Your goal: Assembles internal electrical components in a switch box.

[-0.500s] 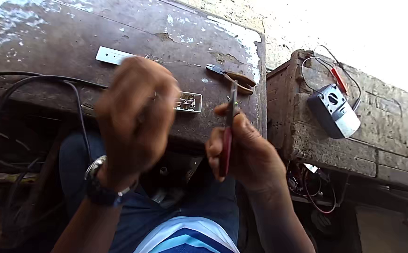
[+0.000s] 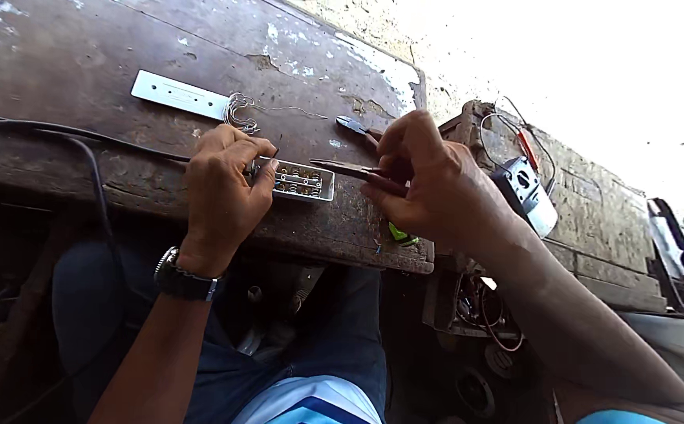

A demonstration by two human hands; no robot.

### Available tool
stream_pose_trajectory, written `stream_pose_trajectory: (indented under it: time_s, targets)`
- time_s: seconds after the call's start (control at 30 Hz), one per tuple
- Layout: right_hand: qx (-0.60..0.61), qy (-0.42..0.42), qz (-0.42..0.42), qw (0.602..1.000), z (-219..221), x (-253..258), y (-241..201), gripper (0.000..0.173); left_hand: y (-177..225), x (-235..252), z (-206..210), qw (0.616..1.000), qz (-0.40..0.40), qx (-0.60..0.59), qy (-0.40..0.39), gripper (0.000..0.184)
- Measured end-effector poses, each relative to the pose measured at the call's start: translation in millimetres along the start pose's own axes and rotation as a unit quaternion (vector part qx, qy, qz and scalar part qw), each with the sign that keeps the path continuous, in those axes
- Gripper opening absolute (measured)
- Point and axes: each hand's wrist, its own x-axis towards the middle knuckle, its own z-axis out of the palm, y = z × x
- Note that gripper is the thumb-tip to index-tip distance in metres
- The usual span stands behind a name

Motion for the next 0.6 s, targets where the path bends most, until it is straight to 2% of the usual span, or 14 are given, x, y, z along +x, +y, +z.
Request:
stream_pose_trajectory:
  time_s: [0.03,0.17,0.33,0.47,0.6]
  targets:
    - [-0.036,0.002,-0.012,0.999,2.2,7.6,2.3,0.026,0.2,-2.5,0.2,1.0,0.005,-0.001,-0.004,0.021]
    - [-0.139,-0.042,-0.055,0.988,7.7,29.3,5.3,0.044,1.1,-6.9,-2.5,0.999,0.027,0.008,-0.031,0.024]
    - [-0.203,-0.021,-0.128,0.97,0.3,36.6,-6.0,0.03,5.1,-1.6,4.3,0.995,0.041,0.087,-0.021,0.025]
    - [-0.252,0.002,-0.163,0.954,-17.5,38.6,-20.9,0.027,8.5,-1.0,6.2,0.992,0.044,0.113,-0.026,0.029]
    - [-0.285,-0.037,-0.188,0.939,-20.9,48.4,-29.9,0.026,10.7,-1.0,4.9,0.993,0.046,0.108,-0.027,0.026]
